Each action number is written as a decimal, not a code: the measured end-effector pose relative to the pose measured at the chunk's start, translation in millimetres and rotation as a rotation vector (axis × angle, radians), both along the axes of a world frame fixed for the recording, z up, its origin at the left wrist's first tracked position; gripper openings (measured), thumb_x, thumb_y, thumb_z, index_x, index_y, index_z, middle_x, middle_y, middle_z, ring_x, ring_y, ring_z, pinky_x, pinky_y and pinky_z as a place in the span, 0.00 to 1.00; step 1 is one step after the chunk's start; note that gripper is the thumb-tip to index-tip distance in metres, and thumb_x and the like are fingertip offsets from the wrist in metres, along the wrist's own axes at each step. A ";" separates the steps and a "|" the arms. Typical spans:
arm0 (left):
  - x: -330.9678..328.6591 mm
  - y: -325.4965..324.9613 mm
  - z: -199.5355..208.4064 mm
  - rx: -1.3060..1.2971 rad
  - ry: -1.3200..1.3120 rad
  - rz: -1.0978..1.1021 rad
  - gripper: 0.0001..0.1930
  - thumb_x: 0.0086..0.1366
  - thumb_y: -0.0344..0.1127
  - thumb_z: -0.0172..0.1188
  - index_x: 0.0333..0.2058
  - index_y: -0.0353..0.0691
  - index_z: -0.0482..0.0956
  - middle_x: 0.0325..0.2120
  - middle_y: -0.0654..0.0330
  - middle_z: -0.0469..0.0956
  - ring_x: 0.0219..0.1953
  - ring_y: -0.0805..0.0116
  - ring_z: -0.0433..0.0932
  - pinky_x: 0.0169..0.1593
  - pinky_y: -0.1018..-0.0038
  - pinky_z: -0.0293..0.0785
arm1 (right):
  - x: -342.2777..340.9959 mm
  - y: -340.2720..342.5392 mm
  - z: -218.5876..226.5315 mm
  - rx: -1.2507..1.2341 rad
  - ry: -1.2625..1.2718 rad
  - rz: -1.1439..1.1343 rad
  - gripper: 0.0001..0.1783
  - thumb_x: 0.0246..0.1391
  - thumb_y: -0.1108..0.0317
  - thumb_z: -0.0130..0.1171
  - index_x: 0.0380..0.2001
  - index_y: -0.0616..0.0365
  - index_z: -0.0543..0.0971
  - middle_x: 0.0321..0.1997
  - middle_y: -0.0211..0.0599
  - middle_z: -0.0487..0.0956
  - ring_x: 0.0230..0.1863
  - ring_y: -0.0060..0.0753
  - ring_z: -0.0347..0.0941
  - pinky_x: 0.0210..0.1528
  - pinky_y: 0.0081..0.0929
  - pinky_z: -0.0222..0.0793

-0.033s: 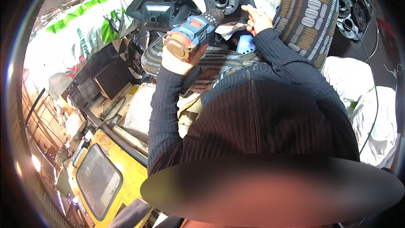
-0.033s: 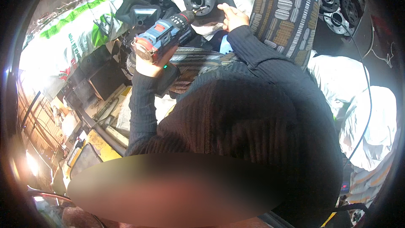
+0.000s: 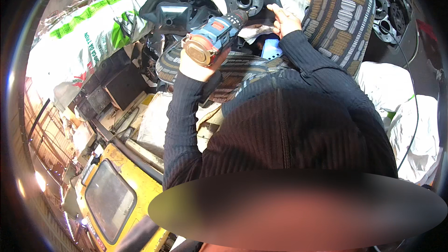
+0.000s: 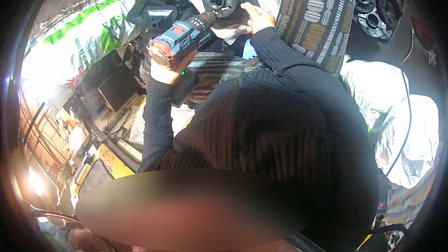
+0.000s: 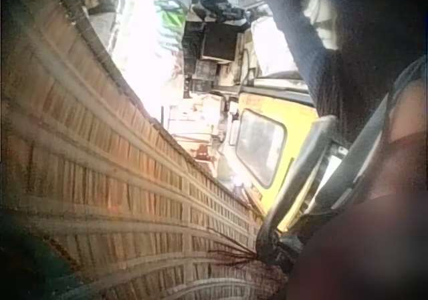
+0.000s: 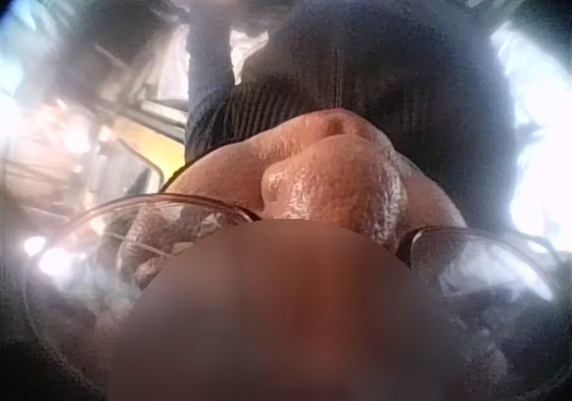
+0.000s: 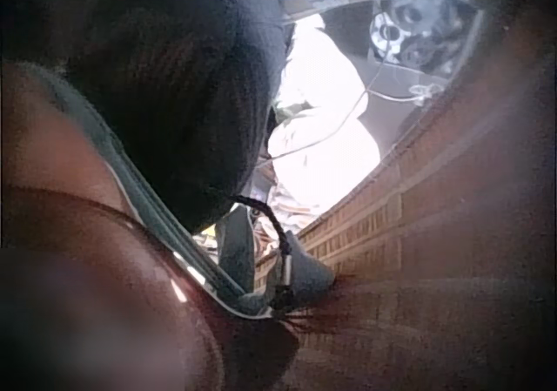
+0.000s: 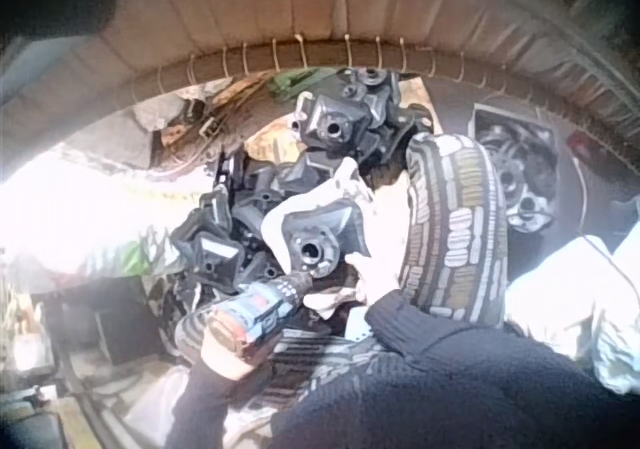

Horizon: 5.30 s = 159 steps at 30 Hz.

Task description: The person uses a cordless drill to fasten screws into black plastic components, repeatedly picking up parts, aligning them, and securing them. The person handles multiple identical parts one at a time, placing each finished unit aside.

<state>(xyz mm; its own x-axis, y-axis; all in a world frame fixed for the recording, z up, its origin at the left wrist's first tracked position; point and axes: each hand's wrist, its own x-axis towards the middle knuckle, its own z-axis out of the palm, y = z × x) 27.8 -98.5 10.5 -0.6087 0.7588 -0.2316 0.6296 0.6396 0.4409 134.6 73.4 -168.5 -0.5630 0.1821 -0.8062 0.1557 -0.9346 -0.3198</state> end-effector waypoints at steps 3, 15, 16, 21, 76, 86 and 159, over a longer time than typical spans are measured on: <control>-5.3 5.6 -8.5 -0.051 0.008 -0.110 0.23 0.50 0.40 0.67 0.44 0.40 0.74 0.38 0.55 0.77 0.39 0.57 0.78 0.43 0.64 0.73 | -8.8 -0.6 -8.2 0.079 -0.056 -0.022 0.14 0.51 0.62 0.63 0.38 0.60 0.80 0.11 0.17 0.59 0.09 0.11 0.48 0.13 0.16 0.48; -22.8 27.3 -3.6 -0.415 -0.108 0.124 0.28 0.43 0.41 0.70 0.43 0.35 0.73 0.34 0.52 0.79 0.37 0.57 0.80 0.41 0.68 0.76 | -28.0 -7.9 -20.2 0.320 -0.072 0.107 0.14 0.49 0.61 0.65 0.35 0.59 0.80 0.15 0.17 0.66 0.11 0.09 0.51 0.12 0.13 0.47; -25.2 29.2 -3.0 -0.360 -0.106 0.082 0.28 0.41 0.41 0.70 0.42 0.34 0.74 0.33 0.51 0.79 0.35 0.57 0.81 0.39 0.69 0.76 | -27.9 -8.1 -20.3 0.338 -0.067 0.107 0.14 0.49 0.62 0.65 0.36 0.59 0.80 0.16 0.17 0.67 0.11 0.09 0.51 0.12 0.13 0.46; -33.3 46.4 -0.7 -0.410 -0.112 -0.084 0.28 0.43 0.42 0.69 0.44 0.37 0.73 0.34 0.52 0.79 0.36 0.57 0.79 0.40 0.67 0.74 | -29.1 -5.9 -16.6 0.299 -0.051 0.089 0.13 0.50 0.63 0.64 0.35 0.59 0.80 0.18 0.18 0.70 0.12 0.08 0.52 0.13 0.13 0.46; 33.7 17.1 37.6 0.036 0.014 -0.084 0.19 0.50 0.35 0.68 0.41 0.38 0.76 0.36 0.57 0.78 0.39 0.61 0.78 0.43 0.65 0.73 | -14.5 16.0 27.3 0.039 0.521 0.106 0.22 0.60 0.66 0.47 0.56 0.63 0.66 0.55 0.44 0.73 0.57 0.33 0.68 0.37 0.13 0.71; 22.7 18.6 47.2 0.062 0.130 -0.133 0.20 0.49 0.35 0.69 0.41 0.38 0.77 0.35 0.57 0.79 0.36 0.60 0.79 0.41 0.65 0.74 | -16.5 12.1 19.6 -0.076 0.402 -0.043 0.20 0.60 0.68 0.48 0.54 0.63 0.67 0.53 0.43 0.73 0.50 0.38 0.73 0.45 0.32 0.75; -36.5 -146.3 -16.4 0.039 -0.769 0.235 0.31 0.54 0.29 0.61 0.58 0.39 0.64 0.36 0.61 0.75 0.33 0.76 0.75 0.40 0.78 0.73 | -189.8 240.0 24.1 1.663 0.209 0.491 0.11 0.51 0.65 0.52 0.26 0.60 0.79 0.32 0.45 0.80 0.35 0.45 0.76 0.39 0.35 0.72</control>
